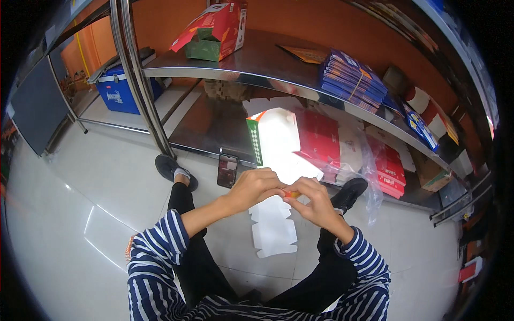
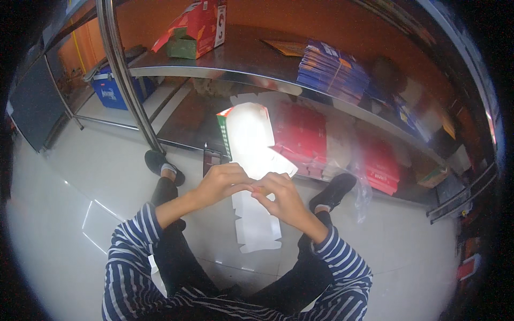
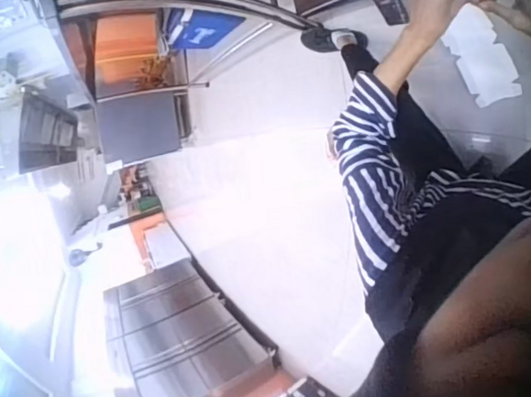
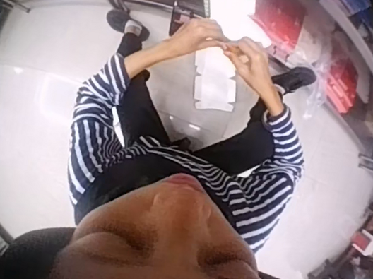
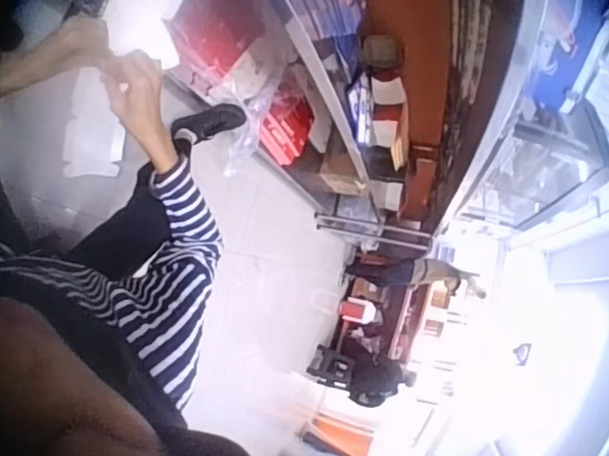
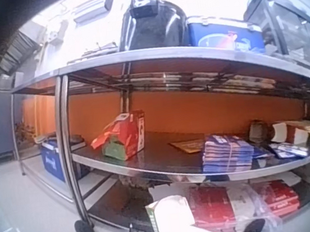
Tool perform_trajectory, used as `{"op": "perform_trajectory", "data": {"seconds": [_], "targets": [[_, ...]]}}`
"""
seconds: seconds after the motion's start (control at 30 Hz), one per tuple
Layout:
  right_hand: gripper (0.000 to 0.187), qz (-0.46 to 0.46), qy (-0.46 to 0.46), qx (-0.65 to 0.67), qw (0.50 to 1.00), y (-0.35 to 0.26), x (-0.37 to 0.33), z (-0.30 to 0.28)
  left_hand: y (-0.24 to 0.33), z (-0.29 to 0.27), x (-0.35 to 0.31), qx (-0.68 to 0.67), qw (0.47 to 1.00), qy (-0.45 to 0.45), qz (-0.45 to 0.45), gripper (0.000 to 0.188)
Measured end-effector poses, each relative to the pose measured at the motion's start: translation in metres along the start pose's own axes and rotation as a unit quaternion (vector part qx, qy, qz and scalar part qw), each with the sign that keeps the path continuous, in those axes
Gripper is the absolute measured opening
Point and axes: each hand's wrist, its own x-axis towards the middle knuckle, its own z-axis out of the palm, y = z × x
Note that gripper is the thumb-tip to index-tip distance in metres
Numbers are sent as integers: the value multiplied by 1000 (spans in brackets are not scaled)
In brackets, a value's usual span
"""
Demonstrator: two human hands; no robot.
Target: The person sits on the floor and assembles small, colorful cardboard boxes by folding the flat pieces and tucking the flaps into slots. They handle multiple boxes, stacking the finished ones on the floor.
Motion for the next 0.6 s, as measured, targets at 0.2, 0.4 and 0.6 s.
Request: {"op": "perform_trajectory", "data": {"seconds": [0.2, 0.4, 0.6], "targets": [[40, 215, 257, 142, 931, 34, 4, -18, -9, -16, -8, -201, 973, -113, -5, 15], [43, 329, 95, 596, 727, 76, -11, -1, 19, -2, -10, -275, 933, -216, 84, 7], [32, 278, 57, 652, 703, 78, -11, 3, 13, 3, -10, -203, 930, -301, 64, 12]]}}
